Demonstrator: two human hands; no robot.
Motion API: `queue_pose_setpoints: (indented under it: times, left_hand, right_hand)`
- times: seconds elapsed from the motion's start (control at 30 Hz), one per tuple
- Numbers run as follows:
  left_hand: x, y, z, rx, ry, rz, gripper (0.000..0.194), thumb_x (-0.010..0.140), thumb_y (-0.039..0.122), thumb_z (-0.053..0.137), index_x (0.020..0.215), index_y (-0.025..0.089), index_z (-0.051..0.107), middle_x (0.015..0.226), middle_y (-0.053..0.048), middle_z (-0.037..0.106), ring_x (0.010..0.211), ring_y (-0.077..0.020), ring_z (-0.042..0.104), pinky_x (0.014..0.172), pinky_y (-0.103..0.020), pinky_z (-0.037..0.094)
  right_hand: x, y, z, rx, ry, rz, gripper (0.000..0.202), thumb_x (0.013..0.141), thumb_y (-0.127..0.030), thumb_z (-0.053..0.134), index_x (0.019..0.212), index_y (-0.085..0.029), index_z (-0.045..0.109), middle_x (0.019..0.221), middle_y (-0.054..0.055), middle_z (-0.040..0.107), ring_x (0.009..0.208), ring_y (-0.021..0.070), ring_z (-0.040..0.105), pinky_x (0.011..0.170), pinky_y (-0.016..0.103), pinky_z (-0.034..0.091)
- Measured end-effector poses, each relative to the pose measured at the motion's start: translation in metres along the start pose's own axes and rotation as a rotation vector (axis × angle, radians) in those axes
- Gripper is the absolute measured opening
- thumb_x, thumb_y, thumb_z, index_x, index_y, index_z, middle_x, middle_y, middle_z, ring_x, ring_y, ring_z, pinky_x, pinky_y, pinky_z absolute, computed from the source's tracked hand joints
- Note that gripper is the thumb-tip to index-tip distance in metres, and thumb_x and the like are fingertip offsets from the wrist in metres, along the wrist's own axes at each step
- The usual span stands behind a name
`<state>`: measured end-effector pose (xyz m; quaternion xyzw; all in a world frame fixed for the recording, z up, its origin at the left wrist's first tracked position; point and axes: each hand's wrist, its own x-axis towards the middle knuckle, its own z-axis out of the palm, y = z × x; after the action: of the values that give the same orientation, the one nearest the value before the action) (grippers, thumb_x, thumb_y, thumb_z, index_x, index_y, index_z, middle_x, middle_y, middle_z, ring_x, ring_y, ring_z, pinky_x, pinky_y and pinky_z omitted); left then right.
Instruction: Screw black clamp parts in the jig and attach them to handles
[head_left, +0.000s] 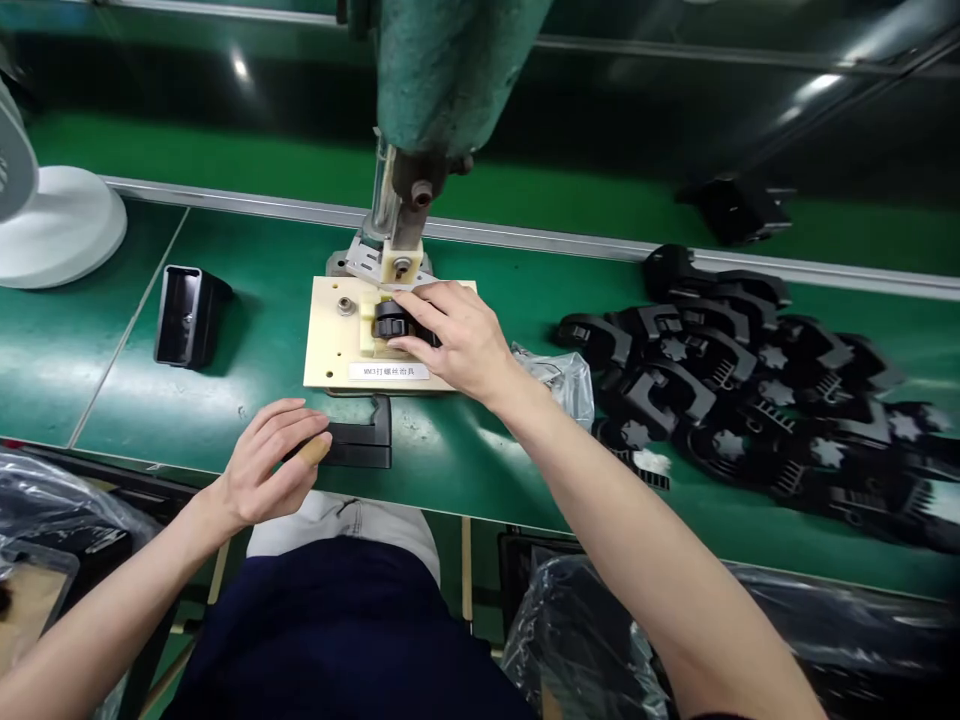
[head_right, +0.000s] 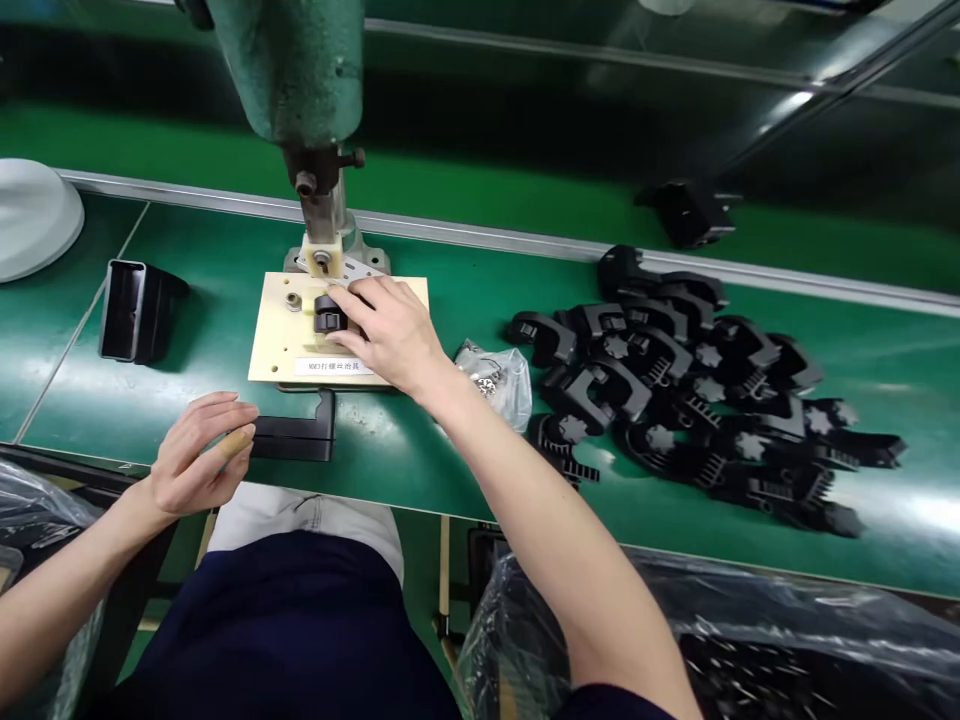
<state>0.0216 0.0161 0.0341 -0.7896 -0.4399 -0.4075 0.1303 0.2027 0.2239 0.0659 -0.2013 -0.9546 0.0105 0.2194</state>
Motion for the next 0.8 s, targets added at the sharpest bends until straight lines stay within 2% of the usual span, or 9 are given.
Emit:
queue_pose_setpoints:
  times: [0.13,0.23,0.4,0.57,0.63,0.73,0.77,0.8]
  left_hand:
    - [0.012,-0.006,0.006,-0.005,-0.001,-0.015,0.034,0.074,-0.003,0.055,0.104,0.013,0.058,0.101,-0.014,0.065,0.098,-0.0237,0.064,0.085,-0.048,0.058]
    - [0.024,-0.006,0.014,-0.024,0.01,-0.002,0.034,0.073,-0.004,0.055,0.103,0.01,0.059,0.101,-0.016,0.064,0.098,-0.0241,0.063,0.086,-0.047,0.057]
    - [0.035,-0.002,0.024,-0.036,-0.033,-0.015,0.03,0.076,-0.003,0.053,0.104,0.009,0.058,0.102,-0.017,0.064,0.099,-0.0242,0.062,0.087,-0.048,0.056]
    - [0.034,0.002,0.016,-0.026,-0.154,-0.043,0.027,0.077,-0.002,0.056,0.1,0.011,0.058,0.102,-0.015,0.065,0.096,-0.0233,0.063,0.092,-0.047,0.054]
    - [0.03,0.014,0.01,-0.037,-0.153,-0.053,0.03,0.076,-0.003,0.06,0.104,0.01,0.059,0.101,-0.016,0.065,0.097,-0.0243,0.063,0.093,-0.048,0.053]
    - [0.016,0.049,-0.002,-0.207,-0.105,-0.11,0.041,0.076,-0.003,0.062,0.114,0.011,0.058,0.103,-0.015,0.065,0.104,-0.0263,0.062,0.095,-0.048,0.052]
    - [0.009,0.063,-0.006,-0.339,-0.135,-0.157,0.043,0.078,-0.001,0.061,0.118,0.013,0.058,0.105,-0.015,0.065,0.108,-0.027,0.061,0.095,-0.047,0.053]
    - [0.001,0.076,-0.01,-0.477,-0.271,-0.219,0.045,0.08,0.002,0.061,0.122,0.015,0.057,0.108,-0.015,0.065,0.112,-0.0275,0.06,0.096,-0.045,0.054]
  right_hand:
    - [-0.002,-0.016,-0.007,-0.116,-0.127,0.144,0.049,0.094,-0.043,0.048,0.133,-0.014,0.053,0.11,0.015,0.061,0.102,0.0284,0.054,0.089,0.042,0.047]
    - [-0.004,-0.028,-0.007,-0.171,-0.206,0.179,0.052,0.097,-0.041,0.039,0.139,-0.011,0.046,0.122,0.019,0.056,0.114,0.0321,0.05,0.097,0.047,0.043]
    - [-0.007,-0.031,-0.004,-0.156,-0.246,0.153,0.059,0.097,-0.043,0.038,0.143,-0.007,0.038,0.139,0.022,0.045,0.13,0.0356,0.039,0.108,0.052,0.032]
    - [-0.008,-0.035,-0.005,-0.1,-0.232,0.223,0.058,0.096,-0.044,0.041,0.143,-0.009,0.039,0.139,0.021,0.045,0.13,0.0354,0.039,0.109,0.053,0.031]
    - [-0.008,-0.039,-0.005,-0.077,-0.21,0.253,0.057,0.096,-0.045,0.041,0.143,-0.011,0.04,0.138,0.019,0.047,0.13,0.0336,0.039,0.11,0.052,0.031]
    - [-0.01,-0.045,-0.003,-0.075,-0.171,0.299,0.054,0.097,-0.046,0.039,0.141,-0.014,0.041,0.137,0.016,0.048,0.129,0.0308,0.04,0.111,0.049,0.031]
    - [-0.01,-0.046,-0.002,-0.081,-0.157,0.312,0.054,0.097,-0.046,0.038,0.14,-0.015,0.042,0.136,0.015,0.049,0.128,0.0298,0.04,0.111,0.048,0.031]
    - [-0.011,-0.047,-0.002,-0.086,-0.143,0.324,0.053,0.098,-0.046,0.037,0.14,-0.015,0.042,0.135,0.014,0.049,0.127,0.029,0.041,0.111,0.047,0.031]
